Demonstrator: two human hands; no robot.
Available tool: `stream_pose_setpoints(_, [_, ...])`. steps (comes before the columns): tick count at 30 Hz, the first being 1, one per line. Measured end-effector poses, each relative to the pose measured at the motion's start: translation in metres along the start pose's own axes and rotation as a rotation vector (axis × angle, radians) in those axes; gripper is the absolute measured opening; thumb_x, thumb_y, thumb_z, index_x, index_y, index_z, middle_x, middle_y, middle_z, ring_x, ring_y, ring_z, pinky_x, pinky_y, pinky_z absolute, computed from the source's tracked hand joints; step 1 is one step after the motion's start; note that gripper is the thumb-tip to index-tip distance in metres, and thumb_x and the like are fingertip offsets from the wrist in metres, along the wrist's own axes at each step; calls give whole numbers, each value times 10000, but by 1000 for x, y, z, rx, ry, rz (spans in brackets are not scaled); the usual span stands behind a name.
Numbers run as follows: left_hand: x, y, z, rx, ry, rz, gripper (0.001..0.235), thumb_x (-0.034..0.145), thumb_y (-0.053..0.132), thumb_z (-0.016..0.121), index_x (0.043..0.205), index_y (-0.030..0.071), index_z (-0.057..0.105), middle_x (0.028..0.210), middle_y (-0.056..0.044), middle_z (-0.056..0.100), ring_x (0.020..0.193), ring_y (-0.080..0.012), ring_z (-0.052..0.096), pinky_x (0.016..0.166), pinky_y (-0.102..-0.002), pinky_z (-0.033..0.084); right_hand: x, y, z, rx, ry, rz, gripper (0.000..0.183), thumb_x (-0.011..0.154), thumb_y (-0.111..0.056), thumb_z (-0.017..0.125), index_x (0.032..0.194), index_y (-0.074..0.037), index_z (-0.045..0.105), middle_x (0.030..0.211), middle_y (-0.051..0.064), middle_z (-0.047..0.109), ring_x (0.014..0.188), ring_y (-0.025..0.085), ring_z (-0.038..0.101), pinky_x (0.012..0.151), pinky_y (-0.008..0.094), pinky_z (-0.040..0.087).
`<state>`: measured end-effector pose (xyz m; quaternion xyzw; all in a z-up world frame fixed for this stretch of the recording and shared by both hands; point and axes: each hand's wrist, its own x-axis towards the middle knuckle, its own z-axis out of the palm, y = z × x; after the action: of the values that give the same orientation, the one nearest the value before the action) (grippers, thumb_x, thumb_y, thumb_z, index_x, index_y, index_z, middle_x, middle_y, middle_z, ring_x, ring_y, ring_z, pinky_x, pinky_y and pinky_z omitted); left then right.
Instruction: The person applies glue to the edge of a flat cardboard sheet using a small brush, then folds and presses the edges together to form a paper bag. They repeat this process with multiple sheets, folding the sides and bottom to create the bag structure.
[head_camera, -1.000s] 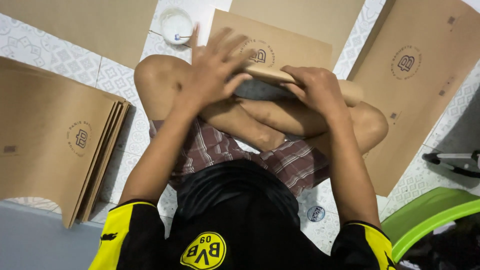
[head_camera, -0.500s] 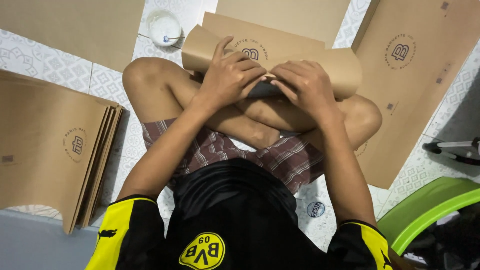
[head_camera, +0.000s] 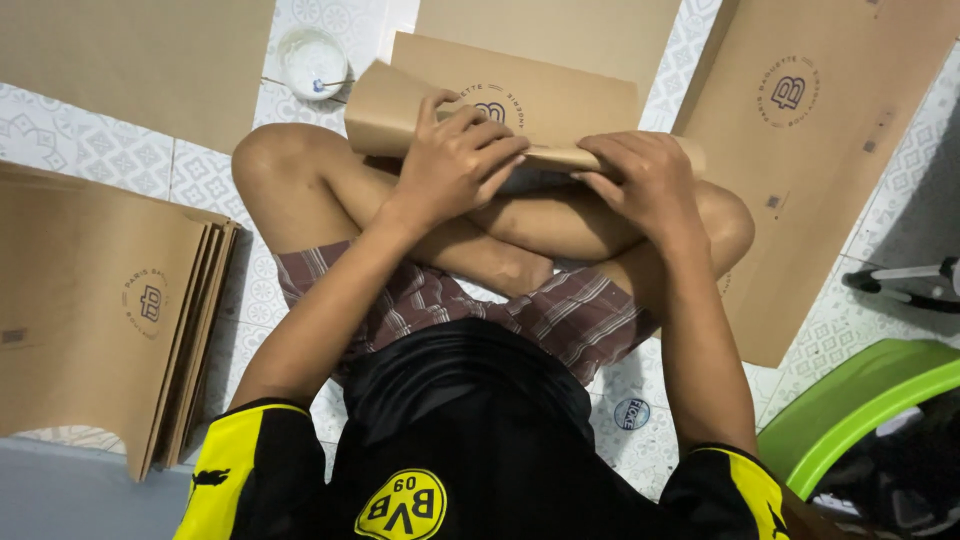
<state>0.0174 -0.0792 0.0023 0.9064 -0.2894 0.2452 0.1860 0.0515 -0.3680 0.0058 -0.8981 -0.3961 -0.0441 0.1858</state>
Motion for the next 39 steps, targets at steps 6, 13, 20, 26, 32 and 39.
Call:
stream_pose_setpoints(6, [15, 13, 12, -51, 46, 69, 64, 1018, 232, 750, 968, 192, 752, 927, 80, 753, 819, -192, 589, 927, -454, 424, -3, -2, -7, -6, 46, -15, 150, 960, -131, 853, 1069, -130, 748, 909, 22, 763, 774, 235, 712, 653, 371, 509])
stream_pose_setpoints(13, [21, 19, 17, -62, -3, 71, 132, 983, 350, 803, 1017, 227, 771, 968, 69, 758, 863, -199, 605, 916, -454, 404, -19, 7, -14, -50, 89, 28, 264, 950, -304, 900, 1094, -129, 763, 1059, 19, 793, 932, 250, 742, 764, 389, 534])
stream_pose_setpoints(20, [27, 24, 20, -64, 40, 121, 105, 986, 246, 811, 928, 191, 743, 913, 51, 723, 836, -190, 584, 891, -419, 413, -35, 13, -23, -36, 83, 117, 413, 903, -441, 903, 1137, -134, 759, 1111, 32, 776, 993, 260, 708, 880, 400, 476])
stream_pose_setpoints(26, [31, 33, 28, -63, -31, 103, 196, 1026, 425, 743, 1061, 232, 731, 977, 43, 698, 870, -205, 602, 860, -421, 415, -45, 13, -24, 125, 155, 157, 271, 947, -294, 885, 1082, -96, 759, 1058, 59, 770, 942, 272, 684, 856, 394, 447])
stream_pose_setpoints(32, [39, 40, 32, -123, 1, 148, 77, 965, 253, 801, 940, 191, 763, 914, 46, 704, 813, -200, 564, 817, -397, 398, -51, 15, -25, 324, 224, 197, 321, 860, -169, 951, 1066, -9, 764, 1056, 147, 756, 970, 305, 689, 946, 420, 487])
stream_pose_setpoints(39, [42, 56, 47, -210, 1, 68, 97, 963, 255, 749, 882, 209, 776, 854, 48, 712, 803, -160, 620, 867, -356, 430, -54, 14, -21, 391, 279, 262, 305, 797, -89, 966, 1050, -91, 796, 974, 89, 752, 875, 340, 699, 831, 438, 535])
